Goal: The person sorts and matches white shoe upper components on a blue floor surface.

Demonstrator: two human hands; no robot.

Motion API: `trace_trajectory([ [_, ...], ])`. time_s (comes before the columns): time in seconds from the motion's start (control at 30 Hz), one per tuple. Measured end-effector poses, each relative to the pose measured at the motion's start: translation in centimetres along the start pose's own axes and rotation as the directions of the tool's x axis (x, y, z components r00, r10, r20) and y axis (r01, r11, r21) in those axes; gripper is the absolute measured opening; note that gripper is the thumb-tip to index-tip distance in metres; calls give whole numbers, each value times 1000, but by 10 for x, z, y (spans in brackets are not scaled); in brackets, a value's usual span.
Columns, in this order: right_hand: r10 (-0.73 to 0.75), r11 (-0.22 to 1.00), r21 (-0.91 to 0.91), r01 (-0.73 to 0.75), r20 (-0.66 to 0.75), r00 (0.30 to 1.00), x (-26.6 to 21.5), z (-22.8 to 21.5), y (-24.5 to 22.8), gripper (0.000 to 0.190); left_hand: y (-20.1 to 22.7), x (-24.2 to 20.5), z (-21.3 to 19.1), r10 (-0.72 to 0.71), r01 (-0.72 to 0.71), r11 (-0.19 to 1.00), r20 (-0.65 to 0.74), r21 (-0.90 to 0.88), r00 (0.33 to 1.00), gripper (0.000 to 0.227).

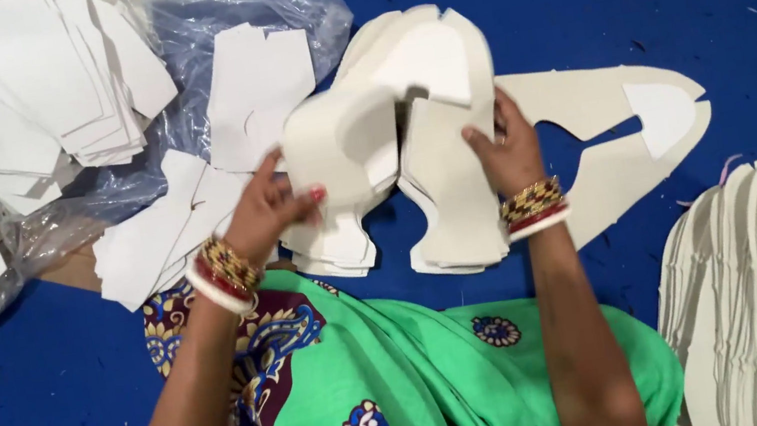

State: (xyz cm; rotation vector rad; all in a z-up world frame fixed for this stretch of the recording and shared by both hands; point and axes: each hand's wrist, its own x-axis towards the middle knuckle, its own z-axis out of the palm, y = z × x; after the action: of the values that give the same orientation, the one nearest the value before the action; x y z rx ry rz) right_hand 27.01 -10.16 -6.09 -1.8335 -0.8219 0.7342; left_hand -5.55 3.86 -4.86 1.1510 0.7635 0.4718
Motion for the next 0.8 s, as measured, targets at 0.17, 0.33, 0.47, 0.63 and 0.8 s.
trace_trajectory([
  [0.17, -9, 982, -191, 6, -15, 1000, -15, 6, -6, 72, -2, -43, 3, -184, 147, 972, 205, 181, 961, 86],
  [0.33, 58, 895, -445, -33, 43, 997, -7, 12, -47, 74, 35, -47, 17, -183, 74, 837, 150, 542, 972, 91],
  [0.47, -157, 612, -779, 136, 49, 986, 17, 23, -47, 66, 85, -47, 61, -221, 230, 253, -176, 940, 959, 103],
  [0.63, -499, 499, -784, 370, 89, 862, 68, 74, -66, 65, 24, 18, 92, 380, -162, 80, 120, 984, 917, 103],
  [0.8, -264, 496, -792, 356, 253, 931, 87, 110, -39, 62, -9, 46, 92, 359, -145, 171, 75, 974, 930, 106],
])
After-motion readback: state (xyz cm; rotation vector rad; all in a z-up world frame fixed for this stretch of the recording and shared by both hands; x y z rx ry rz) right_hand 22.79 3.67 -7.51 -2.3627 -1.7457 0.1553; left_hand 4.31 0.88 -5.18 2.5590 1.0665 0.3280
